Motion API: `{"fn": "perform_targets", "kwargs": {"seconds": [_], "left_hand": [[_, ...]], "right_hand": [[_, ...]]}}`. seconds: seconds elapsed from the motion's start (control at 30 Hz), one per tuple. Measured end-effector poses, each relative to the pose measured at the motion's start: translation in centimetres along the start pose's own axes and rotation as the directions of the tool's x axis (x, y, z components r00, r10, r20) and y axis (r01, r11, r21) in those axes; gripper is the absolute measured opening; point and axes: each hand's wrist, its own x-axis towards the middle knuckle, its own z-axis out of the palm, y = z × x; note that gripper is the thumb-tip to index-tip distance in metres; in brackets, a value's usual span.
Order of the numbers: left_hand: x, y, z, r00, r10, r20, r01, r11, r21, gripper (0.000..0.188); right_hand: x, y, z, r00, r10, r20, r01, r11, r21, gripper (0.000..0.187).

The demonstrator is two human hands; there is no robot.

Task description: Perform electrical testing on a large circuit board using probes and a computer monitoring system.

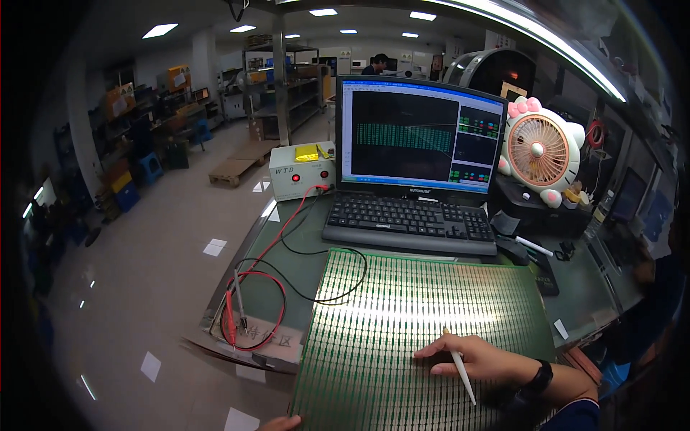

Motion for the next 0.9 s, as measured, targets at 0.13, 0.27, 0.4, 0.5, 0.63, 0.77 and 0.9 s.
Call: {"fn": "perform_targets", "kwargs": {"seconds": [0.13, 0.27, 0.4, 0.5, 0.63, 0.77, 0.9], "left_hand": [[1.1, -0.4, 1.0, 0.987, 0.059, 0.147, -0.049, 0.996, -0.072, 0.041], [2.4, -1.1, 0.1, 0.968, 0.033, 0.248, -0.01, 0.996, -0.09, 0.043], [1.7, -3.1, 0.4, 0.948, 0.077, 0.307, -0.044, 0.993, -0.112, 0.046], [0.3, -4.1, 2.0, 0.923, 0.103, 0.369, -0.061, 0.99, -0.125, 0.05], [-2.6, -4.5, 6.1, 0.869, 0.183, 0.459, -0.125, 0.98, -0.153, 0.055], [-5.5, -6.5, 8.7, 0.865, 0.215, 0.453, -0.123, 0.967, -0.222, 0.054], [-9.2, -6.7, 11.1, 0.786, 0.233, 0.573, -0.115, 0.965, -0.235, 0.049]], "right_hand": [[-2.7, 0.5, -0.2, 0.999, 0.011, -0.03, -0.014, 0.996, -0.085, 0.034], [-7.2, -0.6, -0.5, 0.987, 0.031, -0.161, -0.053, 0.989, -0.135, 0.034], [-13.4, -2.3, 1.4, 0.969, 0.029, -0.244, -0.073, 0.982, -0.175, 0.039], [-17.4, -3.6, 4.3, 0.962, -0.019, -0.272, -0.059, 0.96, -0.274, 0.044], [-20.8, -3.6, 8.3, 0.957, -0.184, -0.225, 0.038, 0.847, -0.53, 0.052], [-22.4, -4.7, 10.3, 0.918, -0.339, -0.207, 0.033, 0.585, -0.81, 0.04], [-24.3, -5.4, 10.9, 0.812, -0.528, -0.25, -0.033, 0.386, -0.922, 0.025]]}}
